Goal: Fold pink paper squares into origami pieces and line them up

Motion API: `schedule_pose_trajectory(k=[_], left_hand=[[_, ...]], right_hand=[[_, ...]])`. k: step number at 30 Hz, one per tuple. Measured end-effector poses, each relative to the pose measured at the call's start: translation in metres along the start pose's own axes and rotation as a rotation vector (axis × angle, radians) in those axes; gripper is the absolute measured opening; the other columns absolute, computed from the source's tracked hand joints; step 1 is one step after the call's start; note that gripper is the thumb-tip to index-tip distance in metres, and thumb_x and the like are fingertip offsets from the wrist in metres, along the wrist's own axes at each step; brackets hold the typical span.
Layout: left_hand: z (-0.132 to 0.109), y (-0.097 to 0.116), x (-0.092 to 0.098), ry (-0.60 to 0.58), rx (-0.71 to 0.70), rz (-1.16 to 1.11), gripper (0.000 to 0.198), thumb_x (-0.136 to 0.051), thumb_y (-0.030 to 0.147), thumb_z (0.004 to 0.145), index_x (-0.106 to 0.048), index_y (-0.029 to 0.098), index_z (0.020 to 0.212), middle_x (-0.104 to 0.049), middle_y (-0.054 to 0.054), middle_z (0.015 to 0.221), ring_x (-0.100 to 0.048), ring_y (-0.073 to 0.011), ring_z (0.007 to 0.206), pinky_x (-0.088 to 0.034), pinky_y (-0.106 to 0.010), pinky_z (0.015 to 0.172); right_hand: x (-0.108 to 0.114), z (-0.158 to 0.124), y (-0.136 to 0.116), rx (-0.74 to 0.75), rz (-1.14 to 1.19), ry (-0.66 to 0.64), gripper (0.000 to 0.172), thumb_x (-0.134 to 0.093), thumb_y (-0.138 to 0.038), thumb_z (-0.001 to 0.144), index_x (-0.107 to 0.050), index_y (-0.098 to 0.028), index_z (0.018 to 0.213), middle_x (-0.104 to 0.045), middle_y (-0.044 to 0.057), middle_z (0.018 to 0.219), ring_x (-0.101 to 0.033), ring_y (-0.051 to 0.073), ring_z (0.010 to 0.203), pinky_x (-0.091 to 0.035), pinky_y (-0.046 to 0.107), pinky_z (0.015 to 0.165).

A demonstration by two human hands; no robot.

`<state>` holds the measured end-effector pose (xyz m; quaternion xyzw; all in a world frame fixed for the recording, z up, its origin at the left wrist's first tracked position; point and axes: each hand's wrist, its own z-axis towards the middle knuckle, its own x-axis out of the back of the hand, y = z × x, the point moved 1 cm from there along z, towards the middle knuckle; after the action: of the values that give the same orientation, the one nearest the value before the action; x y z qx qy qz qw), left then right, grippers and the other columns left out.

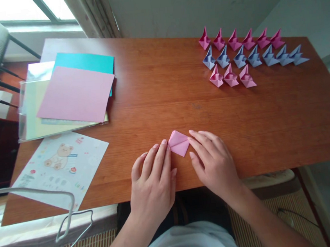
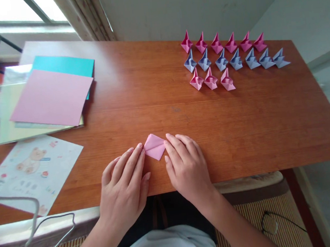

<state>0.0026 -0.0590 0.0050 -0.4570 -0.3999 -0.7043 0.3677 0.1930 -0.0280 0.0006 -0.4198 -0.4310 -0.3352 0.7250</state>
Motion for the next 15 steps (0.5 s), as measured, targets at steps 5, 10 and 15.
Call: schedule_pose_trajectory(k=[5, 10, 15], left_hand=[[0.001, -0.001, -0.001, -0.015, -0.003, 0.001, 0.051, -0.053, 0.020, 0.098, -0.050, 0.007, 0.147, -0.053, -0.016, 0.154, -0.054, -0.0331, 0.136, -0.034, -0.048, 0.114], [0.001, -0.001, -0.003, -0.019, 0.004, -0.026, 0.055, -0.054, 0.018, 0.096, -0.047, 0.006, 0.149, -0.053, -0.016, 0.155, -0.051, -0.0325, 0.139, -0.032, -0.048, 0.118], [0.000, -0.004, 0.002, -0.011, 0.103, -0.179, 0.056, -0.057, 0.020, 0.096, -0.046, 0.014, 0.150, -0.054, -0.014, 0.153, -0.049, -0.0307, 0.139, -0.036, -0.047, 0.117]], right_hand=[[0.001, 0.032, 0.005, -0.090, 0.156, 0.009, 0.018, -0.060, -0.025, 0.098, -0.066, -0.017, 0.113, -0.071, 0.012, 0.116, -0.061, 0.029, 0.108, -0.052, 0.046, 0.098], [-0.003, 0.057, -0.008, -0.156, 0.147, -0.121, 0.010, -0.070, -0.024, 0.090, -0.063, -0.020, 0.096, -0.067, 0.011, 0.103, -0.059, 0.030, 0.100, -0.050, 0.045, 0.090], [-0.003, 0.054, -0.007, -0.266, 0.388, -0.105, 0.017, -0.073, -0.023, 0.087, -0.056, -0.023, 0.088, -0.069, 0.003, 0.091, -0.062, 0.023, 0.087, -0.049, 0.040, 0.084]])
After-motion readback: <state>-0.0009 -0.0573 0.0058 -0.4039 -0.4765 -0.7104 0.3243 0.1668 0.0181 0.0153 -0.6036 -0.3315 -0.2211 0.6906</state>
